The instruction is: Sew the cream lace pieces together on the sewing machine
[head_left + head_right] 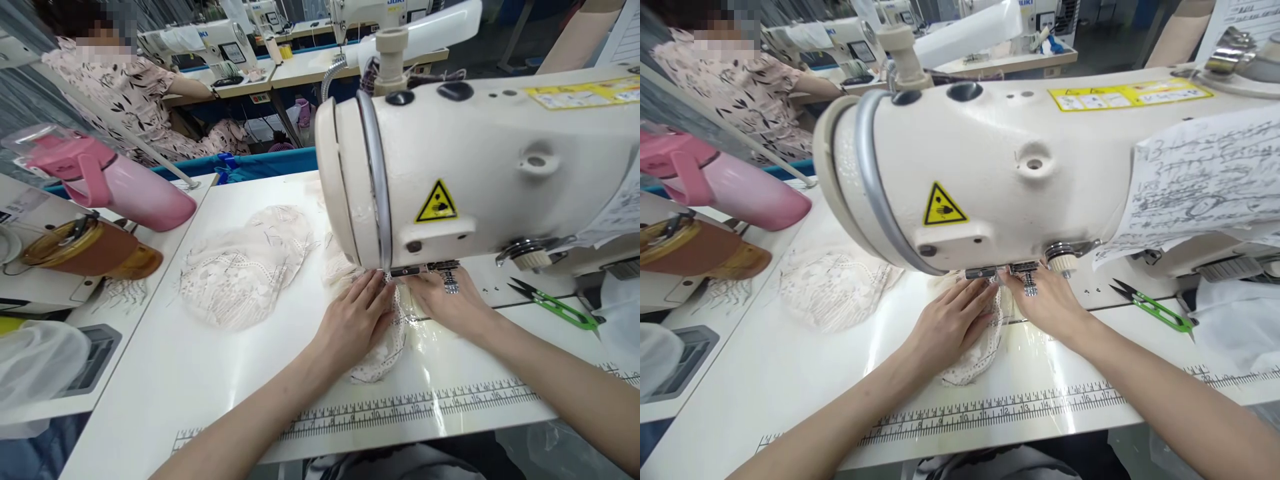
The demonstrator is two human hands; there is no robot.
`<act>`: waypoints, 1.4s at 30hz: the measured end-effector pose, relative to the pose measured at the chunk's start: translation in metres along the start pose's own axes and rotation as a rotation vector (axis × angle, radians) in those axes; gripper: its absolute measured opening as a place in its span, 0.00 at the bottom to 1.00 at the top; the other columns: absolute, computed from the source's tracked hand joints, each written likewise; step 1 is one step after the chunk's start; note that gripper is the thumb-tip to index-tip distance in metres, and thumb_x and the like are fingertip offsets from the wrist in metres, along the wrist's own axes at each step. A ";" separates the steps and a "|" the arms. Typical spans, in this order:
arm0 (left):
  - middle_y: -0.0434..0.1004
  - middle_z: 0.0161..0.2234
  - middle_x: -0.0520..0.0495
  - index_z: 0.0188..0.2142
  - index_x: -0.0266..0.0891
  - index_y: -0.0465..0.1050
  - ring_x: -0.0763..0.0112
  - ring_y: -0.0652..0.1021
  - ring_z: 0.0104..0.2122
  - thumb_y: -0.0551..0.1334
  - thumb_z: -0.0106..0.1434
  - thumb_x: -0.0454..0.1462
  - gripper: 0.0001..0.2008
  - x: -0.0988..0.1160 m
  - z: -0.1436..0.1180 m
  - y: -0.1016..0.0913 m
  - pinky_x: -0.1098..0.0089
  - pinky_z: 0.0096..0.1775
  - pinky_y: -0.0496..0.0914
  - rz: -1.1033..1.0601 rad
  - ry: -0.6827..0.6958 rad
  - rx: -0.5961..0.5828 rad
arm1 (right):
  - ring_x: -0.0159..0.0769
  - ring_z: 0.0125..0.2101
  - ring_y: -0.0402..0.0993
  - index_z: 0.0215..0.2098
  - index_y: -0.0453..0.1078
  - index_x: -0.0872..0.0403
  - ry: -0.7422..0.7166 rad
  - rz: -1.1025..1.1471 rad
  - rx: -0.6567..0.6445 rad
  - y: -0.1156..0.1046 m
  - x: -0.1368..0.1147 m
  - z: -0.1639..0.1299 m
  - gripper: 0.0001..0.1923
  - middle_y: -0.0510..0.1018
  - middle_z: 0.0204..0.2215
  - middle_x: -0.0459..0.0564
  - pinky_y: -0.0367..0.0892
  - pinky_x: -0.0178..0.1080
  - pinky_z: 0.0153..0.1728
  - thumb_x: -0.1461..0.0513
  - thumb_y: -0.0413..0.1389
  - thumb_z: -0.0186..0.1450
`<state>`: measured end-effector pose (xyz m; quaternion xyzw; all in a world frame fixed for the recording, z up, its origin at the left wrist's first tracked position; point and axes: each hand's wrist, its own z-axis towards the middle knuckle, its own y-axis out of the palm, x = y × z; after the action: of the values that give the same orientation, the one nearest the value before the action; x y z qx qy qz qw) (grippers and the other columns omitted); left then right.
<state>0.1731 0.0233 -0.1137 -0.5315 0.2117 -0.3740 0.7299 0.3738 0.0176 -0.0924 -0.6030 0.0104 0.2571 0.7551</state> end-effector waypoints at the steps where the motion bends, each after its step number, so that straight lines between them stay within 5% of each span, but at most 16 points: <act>1: 0.69 0.55 0.37 0.56 0.33 0.67 0.55 0.66 0.59 0.54 0.69 0.40 0.19 0.000 0.000 0.000 0.56 0.53 0.70 -0.001 -0.001 0.002 | 0.43 0.43 0.75 0.49 0.70 0.46 0.006 0.005 -0.006 0.000 0.001 0.000 0.15 0.79 0.42 0.50 0.74 0.44 0.39 0.65 0.49 0.68; 10: 0.69 0.55 0.37 0.55 0.32 0.67 0.54 0.67 0.58 0.54 0.69 0.40 0.19 0.000 0.001 -0.001 0.55 0.54 0.70 0.007 0.006 0.007 | 0.43 0.38 0.75 0.55 0.67 0.47 -0.109 -0.008 0.131 0.024 0.015 -0.003 0.18 0.78 0.39 0.52 0.71 0.45 0.32 0.62 0.46 0.69; 20: 0.73 0.52 0.40 0.53 0.34 0.68 0.59 0.73 0.52 0.55 0.69 0.38 0.16 0.004 0.003 -0.009 0.59 0.51 0.70 0.075 0.078 0.079 | 0.33 0.32 0.71 0.36 0.72 0.52 -0.453 -0.126 0.255 0.011 0.017 -0.005 0.16 0.79 0.36 0.46 0.60 0.37 0.30 0.73 0.47 0.60; 25: 0.77 0.34 0.48 0.37 0.37 0.70 0.70 0.75 0.31 0.57 0.67 0.40 0.08 0.014 -0.005 -0.038 0.67 0.33 0.68 0.068 0.389 0.078 | 0.33 0.35 0.69 0.30 0.69 0.54 -0.597 0.104 0.104 0.017 0.017 -0.005 0.14 0.76 0.29 0.45 0.61 0.36 0.32 0.75 0.47 0.58; 28: 0.75 0.35 0.47 0.34 0.36 0.70 0.69 0.73 0.31 0.58 0.66 0.42 0.11 0.021 -0.020 -0.049 0.67 0.32 0.66 0.142 0.589 0.016 | 0.32 0.34 0.68 0.32 0.69 0.53 -0.593 0.205 0.100 0.021 0.019 -0.004 0.14 0.76 0.30 0.44 0.62 0.36 0.35 0.75 0.47 0.58; 30: 0.75 0.37 0.46 0.36 0.35 0.70 0.68 0.73 0.33 0.58 0.66 0.36 0.06 0.026 -0.031 -0.050 0.66 0.33 0.66 0.241 0.598 -0.036 | 0.32 0.33 0.68 0.32 0.69 0.53 -0.588 0.203 0.115 0.021 0.020 -0.005 0.16 0.76 0.29 0.44 0.62 0.36 0.34 0.76 0.46 0.57; 33: 0.75 0.38 0.43 0.38 0.34 0.70 0.67 0.74 0.34 0.55 0.65 0.28 0.06 0.032 -0.042 -0.047 0.67 0.31 0.66 0.270 0.481 -0.041 | 0.31 0.33 0.67 0.32 0.70 0.53 -0.587 0.181 0.105 0.020 0.020 -0.005 0.16 0.76 0.29 0.45 0.61 0.36 0.34 0.75 0.46 0.57; 36: 0.74 0.38 0.43 0.40 0.34 0.67 0.68 0.75 0.34 0.50 0.66 0.26 0.09 0.036 -0.046 -0.047 0.71 0.27 0.67 0.111 0.203 -0.044 | 0.32 0.34 0.67 0.33 0.70 0.53 -0.570 0.183 0.088 0.016 0.020 -0.006 0.16 0.75 0.29 0.45 0.61 0.36 0.35 0.75 0.46 0.56; 42: 0.73 0.32 0.49 0.43 0.38 0.60 0.73 0.73 0.22 0.43 0.72 0.35 0.09 0.033 -0.037 -0.068 0.74 0.21 0.63 -0.233 -0.311 -0.186 | 0.34 0.34 0.65 0.32 0.69 0.54 -0.538 0.221 -0.003 0.010 0.017 -0.005 0.11 0.74 0.28 0.45 0.61 0.38 0.37 0.71 0.49 0.57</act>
<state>0.1460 -0.0357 -0.0598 -0.6689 0.0674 -0.3481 0.6533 0.3858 0.0205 -0.1085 -0.5095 -0.1249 0.4882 0.6975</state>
